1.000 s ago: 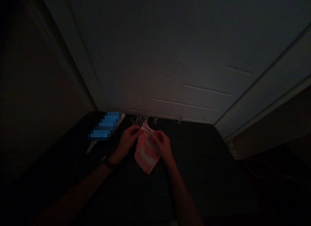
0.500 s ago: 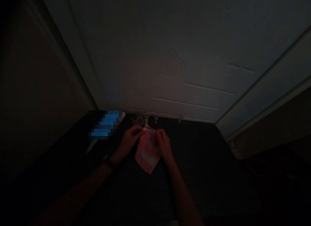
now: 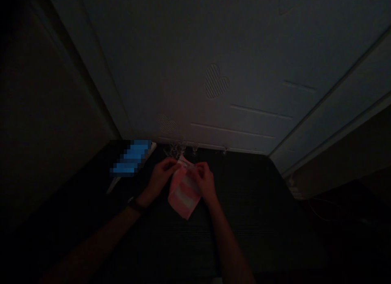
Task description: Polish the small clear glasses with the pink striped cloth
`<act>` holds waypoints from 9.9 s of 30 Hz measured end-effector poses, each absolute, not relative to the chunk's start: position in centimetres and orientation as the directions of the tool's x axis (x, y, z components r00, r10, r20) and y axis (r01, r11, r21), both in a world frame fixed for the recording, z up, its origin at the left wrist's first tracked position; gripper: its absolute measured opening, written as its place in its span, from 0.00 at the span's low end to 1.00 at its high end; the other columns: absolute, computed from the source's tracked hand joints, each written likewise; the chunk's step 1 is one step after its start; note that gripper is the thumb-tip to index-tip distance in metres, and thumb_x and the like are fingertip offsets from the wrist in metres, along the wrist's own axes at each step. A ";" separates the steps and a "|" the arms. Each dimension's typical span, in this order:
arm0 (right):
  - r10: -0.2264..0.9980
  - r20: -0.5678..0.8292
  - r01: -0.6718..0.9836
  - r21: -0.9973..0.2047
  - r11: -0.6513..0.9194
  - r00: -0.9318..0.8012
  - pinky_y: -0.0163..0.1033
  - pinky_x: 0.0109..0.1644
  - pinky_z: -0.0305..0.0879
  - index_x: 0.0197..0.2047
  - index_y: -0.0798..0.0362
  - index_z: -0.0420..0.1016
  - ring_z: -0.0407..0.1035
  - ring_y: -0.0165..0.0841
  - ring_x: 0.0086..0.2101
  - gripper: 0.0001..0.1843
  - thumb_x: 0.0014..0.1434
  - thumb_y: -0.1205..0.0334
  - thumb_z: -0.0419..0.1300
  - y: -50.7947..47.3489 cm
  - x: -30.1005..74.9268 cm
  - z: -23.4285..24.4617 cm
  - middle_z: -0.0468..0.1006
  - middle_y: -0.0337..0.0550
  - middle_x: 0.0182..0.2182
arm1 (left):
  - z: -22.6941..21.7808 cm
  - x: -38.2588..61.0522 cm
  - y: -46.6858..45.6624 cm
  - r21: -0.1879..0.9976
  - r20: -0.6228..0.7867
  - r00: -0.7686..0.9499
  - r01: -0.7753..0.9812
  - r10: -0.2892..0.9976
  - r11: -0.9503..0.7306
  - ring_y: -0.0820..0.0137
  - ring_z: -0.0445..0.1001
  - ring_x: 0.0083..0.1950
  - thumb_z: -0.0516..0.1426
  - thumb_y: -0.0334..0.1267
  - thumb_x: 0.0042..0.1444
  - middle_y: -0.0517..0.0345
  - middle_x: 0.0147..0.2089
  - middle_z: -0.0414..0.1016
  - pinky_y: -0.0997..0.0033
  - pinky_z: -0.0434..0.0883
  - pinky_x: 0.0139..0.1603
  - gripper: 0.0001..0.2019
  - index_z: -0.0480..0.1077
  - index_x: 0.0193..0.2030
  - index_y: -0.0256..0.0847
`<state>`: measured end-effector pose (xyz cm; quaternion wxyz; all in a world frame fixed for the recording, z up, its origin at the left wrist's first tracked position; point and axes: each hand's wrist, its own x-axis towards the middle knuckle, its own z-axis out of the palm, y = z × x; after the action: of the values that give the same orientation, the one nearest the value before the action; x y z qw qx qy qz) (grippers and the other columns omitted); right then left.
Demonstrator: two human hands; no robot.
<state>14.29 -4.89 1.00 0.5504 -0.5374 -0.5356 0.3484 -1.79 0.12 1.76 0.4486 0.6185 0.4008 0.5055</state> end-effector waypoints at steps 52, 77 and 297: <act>0.976 0.175 0.006 -0.984 0.175 0.130 0.32 0.23 0.54 0.25 0.52 0.65 0.58 0.27 0.19 0.20 0.58 0.47 0.46 -4.8 14.2 1.3 0.67 0.37 0.20 | 0.9 -1.7 0.3 0.858 0.427 0.214 0.209 0.878 -0.468 0.69 0.69 0.41 0.55 0.38 0.52 0.56 0.39 0.68 0.71 0.68 0.39 0.06 0.70 0.36 0.41; 0.911 0.412 0.420 -0.823 0.382 -0.021 0.36 0.42 0.62 0.38 0.51 0.70 0.66 0.32 0.37 0.08 0.58 0.62 0.52 -4.3 14.0 0.2 0.72 0.42 0.36 | 2.7 -1.0 -1.8 0.689 0.539 0.400 0.297 0.741 -0.661 0.69 0.67 0.45 0.56 0.39 0.53 0.56 0.44 0.68 0.66 0.67 0.46 0.13 0.64 0.45 0.41; 0.776 0.599 0.829 -0.524 0.194 0.196 0.39 0.33 0.53 0.25 0.50 0.58 0.59 0.33 0.27 0.16 0.61 0.65 0.37 -5.9 13.8 1.3 0.65 0.41 0.23 | 1.8 -0.5 -2.7 0.849 0.113 0.589 0.361 0.800 -0.386 0.74 0.68 0.29 0.40 0.46 0.61 0.61 0.28 0.69 0.75 0.64 0.28 0.17 0.63 0.33 0.39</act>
<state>13.79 -5.93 1.35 0.4430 -0.6340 -0.6332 -0.0299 -0.48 -2.65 1.78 0.4144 0.7891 0.3680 0.2649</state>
